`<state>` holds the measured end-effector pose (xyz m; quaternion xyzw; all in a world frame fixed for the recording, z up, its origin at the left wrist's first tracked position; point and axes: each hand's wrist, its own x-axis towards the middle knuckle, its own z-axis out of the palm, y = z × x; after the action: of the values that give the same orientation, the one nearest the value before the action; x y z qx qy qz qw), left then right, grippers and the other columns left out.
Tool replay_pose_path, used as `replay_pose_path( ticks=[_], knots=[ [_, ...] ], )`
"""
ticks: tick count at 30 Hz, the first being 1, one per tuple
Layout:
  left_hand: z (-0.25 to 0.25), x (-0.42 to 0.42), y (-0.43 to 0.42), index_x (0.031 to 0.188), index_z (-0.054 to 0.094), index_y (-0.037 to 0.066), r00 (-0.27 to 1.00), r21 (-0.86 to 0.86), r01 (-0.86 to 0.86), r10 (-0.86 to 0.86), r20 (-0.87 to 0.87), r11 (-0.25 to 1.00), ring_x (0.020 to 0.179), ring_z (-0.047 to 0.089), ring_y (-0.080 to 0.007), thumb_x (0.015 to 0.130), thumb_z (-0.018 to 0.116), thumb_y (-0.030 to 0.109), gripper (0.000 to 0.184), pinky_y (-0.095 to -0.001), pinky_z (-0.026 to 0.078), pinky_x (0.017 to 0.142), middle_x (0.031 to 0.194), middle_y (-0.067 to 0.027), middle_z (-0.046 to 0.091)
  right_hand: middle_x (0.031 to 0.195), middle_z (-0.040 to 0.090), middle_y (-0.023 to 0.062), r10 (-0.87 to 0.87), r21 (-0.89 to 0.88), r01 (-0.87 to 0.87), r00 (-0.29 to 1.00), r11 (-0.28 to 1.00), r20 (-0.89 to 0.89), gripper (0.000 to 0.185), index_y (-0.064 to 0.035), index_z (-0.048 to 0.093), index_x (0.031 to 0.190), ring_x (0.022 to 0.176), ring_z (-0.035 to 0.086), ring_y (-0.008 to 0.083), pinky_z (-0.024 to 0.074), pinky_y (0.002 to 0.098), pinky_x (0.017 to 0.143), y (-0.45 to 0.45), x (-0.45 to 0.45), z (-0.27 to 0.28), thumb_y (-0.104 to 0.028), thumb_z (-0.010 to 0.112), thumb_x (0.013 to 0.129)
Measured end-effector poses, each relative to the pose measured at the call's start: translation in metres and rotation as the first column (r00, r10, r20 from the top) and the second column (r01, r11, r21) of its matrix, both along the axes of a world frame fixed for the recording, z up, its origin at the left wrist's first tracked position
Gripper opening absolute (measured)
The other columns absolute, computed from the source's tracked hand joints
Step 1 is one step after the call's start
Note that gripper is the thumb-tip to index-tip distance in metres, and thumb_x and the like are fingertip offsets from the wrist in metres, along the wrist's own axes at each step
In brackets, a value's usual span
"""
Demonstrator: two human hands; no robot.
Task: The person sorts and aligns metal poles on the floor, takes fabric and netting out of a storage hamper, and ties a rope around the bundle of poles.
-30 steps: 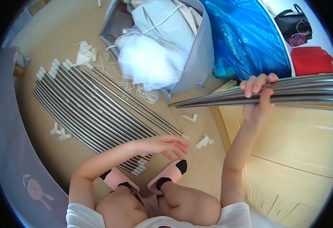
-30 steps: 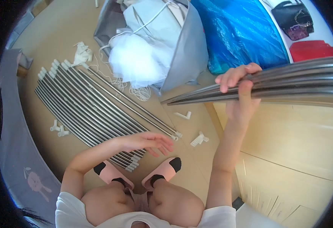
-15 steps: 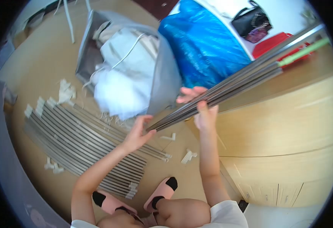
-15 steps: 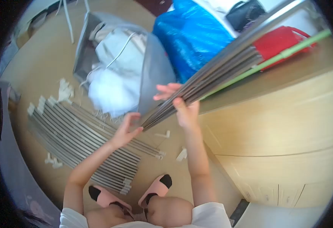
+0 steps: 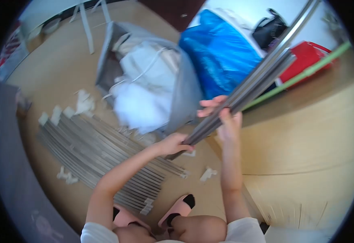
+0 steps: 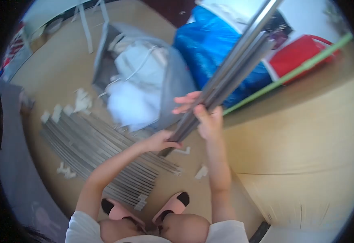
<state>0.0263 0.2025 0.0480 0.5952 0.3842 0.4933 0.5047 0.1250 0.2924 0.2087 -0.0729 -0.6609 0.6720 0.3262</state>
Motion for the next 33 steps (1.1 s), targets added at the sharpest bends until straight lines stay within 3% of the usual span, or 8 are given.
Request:
replay_pose_path(
  ticks=[6, 10, 13, 20, 22, 25, 28, 33],
  knots=[
    [-0.014, 0.013, -0.035, 0.097, 0.057, 0.003, 0.977, 0.052, -0.124, 0.113, 0.179, 0.991, 0.087, 0.054, -0.0137, 0.079, 0.063, 0.018, 0.025, -0.0291, 0.044, 0.074, 0.09, -0.0053, 0.057, 0.098, 0.058, 0.0206, 0.313, -0.174, -0.266, 0.874, 0.948, 0.372, 0.047, 0.0044, 0.032, 0.12, 0.082, 0.061, 0.0234, 0.0488, 0.0317, 0.071, -0.042, -0.021, -0.039, -0.014, 0.056, 0.083],
    [-0.021, 0.026, -0.075, 0.113, 0.041, -0.001, 0.788, -0.074, -0.507, 0.496, 0.365, 0.859, 0.102, 0.045, -0.0148, 0.076, 0.065, 0.008, 0.044, -0.0295, 0.042, 0.084, 0.109, -0.0071, 0.044, 0.089, 0.058, 0.0114, 0.342, -0.262, -0.236, 0.786, 0.936, 0.514, 0.028, 0.0023, 0.046, 0.106, 0.069, 0.057, 0.015, 0.0478, 0.0265, 0.063, -0.07, -0.024, -0.092, -0.014, 0.053, 0.085],
    [-0.038, 0.024, -0.108, 0.114, 0.042, -0.001, 0.628, -0.386, -0.442, 0.586, 0.511, 0.81, 0.101, 0.047, -0.0155, 0.078, 0.063, 0.01, 0.043, -0.0297, 0.041, 0.085, 0.108, -0.0074, 0.047, 0.078, 0.057, 0.0049, 0.51, -0.455, -0.289, 0.7, 0.842, 0.5, 0.021, 0.0009, 0.049, 0.103, 0.067, 0.054, 0.0099, 0.0459, 0.0235, 0.06, -0.093, -0.044, -0.13, -0.011, 0.051, 0.086],
    [-0.086, -0.017, -0.174, 0.101, 0.051, -0.002, 0.808, -0.501, -0.375, 0.54, 0.236, 0.78, 0.092, 0.055, -0.0203, 0.083, 0.057, 0.019, 0.029, -0.0319, 0.044, 0.08, 0.1, -0.0103, 0.057, 0.073, 0.055, 0.0033, 0.53, -0.508, -0.204, 0.533, 0.837, 0.66, 0.018, 0.0008, 0.051, 0.099, 0.064, 0.052, 0.0109, 0.0456, 0.0242, 0.06, -0.114, -0.088, -0.211, -0.012, 0.05, 0.087],
    [-0.092, -0.04, -0.196, 0.109, 0.049, 0.0, 0.878, -0.409, -0.467, 0.354, -0.322, 0.784, 0.102, 0.052, -0.0266, 0.08, 0.057, 0.018, 0.036, -0.0327, 0.042, 0.083, 0.108, -0.0136, 0.054, 0.072, 0.055, 0.0042, 0.581, -0.543, -0.241, 0.511, 0.804, 0.634, 0.016, 0.0003, 0.052, 0.097, 0.062, 0.052, 0.0117, 0.0453, 0.0246, 0.058, -0.113, -0.096, -0.225, -0.012, 0.049, 0.087],
    [-0.11, -0.063, -0.213, 0.106, 0.048, 0.001, 0.496, 0.008, -0.726, 0.531, -0.687, 0.688, 0.112, 0.042, -0.032, 0.075, 0.054, 0.011, 0.033, -0.0414, 0.036, 0.092, 0.115, -0.0152, 0.048, 0.071, 0.055, 0.0045, 0.564, -0.533, -0.205, 0.436, 0.821, 0.701, 0.014, -0.0003, 0.052, 0.095, 0.061, 0.052, 0.012, 0.045, 0.0247, 0.057, -0.115, -0.104, -0.241, -0.011, 0.049, 0.088],
    [-0.122, -0.078, -0.22, 0.123, 0.037, 0.002, 0.194, 0.142, -0.822, 0.506, -0.841, 0.551, 0.127, 0.022, -0.0333, 0.079, 0.055, 0.02, 0.051, -0.0462, 0.021, 0.102, 0.132, -0.0153, 0.032, 0.072, 0.056, 0.0046, 0.582, -0.539, -0.224, 0.38, 0.812, 0.719, 0.013, -0.0011, 0.052, 0.093, 0.061, 0.052, 0.0121, 0.045, 0.0248, 0.056, -0.115, -0.108, -0.257, -0.012, 0.049, 0.087],
    [-0.141, -0.094, -0.23, 0.131, 0.029, 0.002, 0.031, 0.167, -0.894, 0.43, -0.902, 0.415, 0.128, 0.019, -0.0327, 0.083, 0.05, 0.032, 0.06, -0.047, 0.017, 0.103, 0.138, -0.0146, 0.023, 0.074, 0.056, 0.0024, 0.548, -0.494, -0.235, 0.368, 0.837, 0.752, 0.016, -0.0026, 0.053, 0.098, 0.063, 0.052, 0.0104, 0.0448, 0.0234, 0.057, -0.117, -0.107, -0.278, -0.014, 0.05, 0.087]
  ],
)
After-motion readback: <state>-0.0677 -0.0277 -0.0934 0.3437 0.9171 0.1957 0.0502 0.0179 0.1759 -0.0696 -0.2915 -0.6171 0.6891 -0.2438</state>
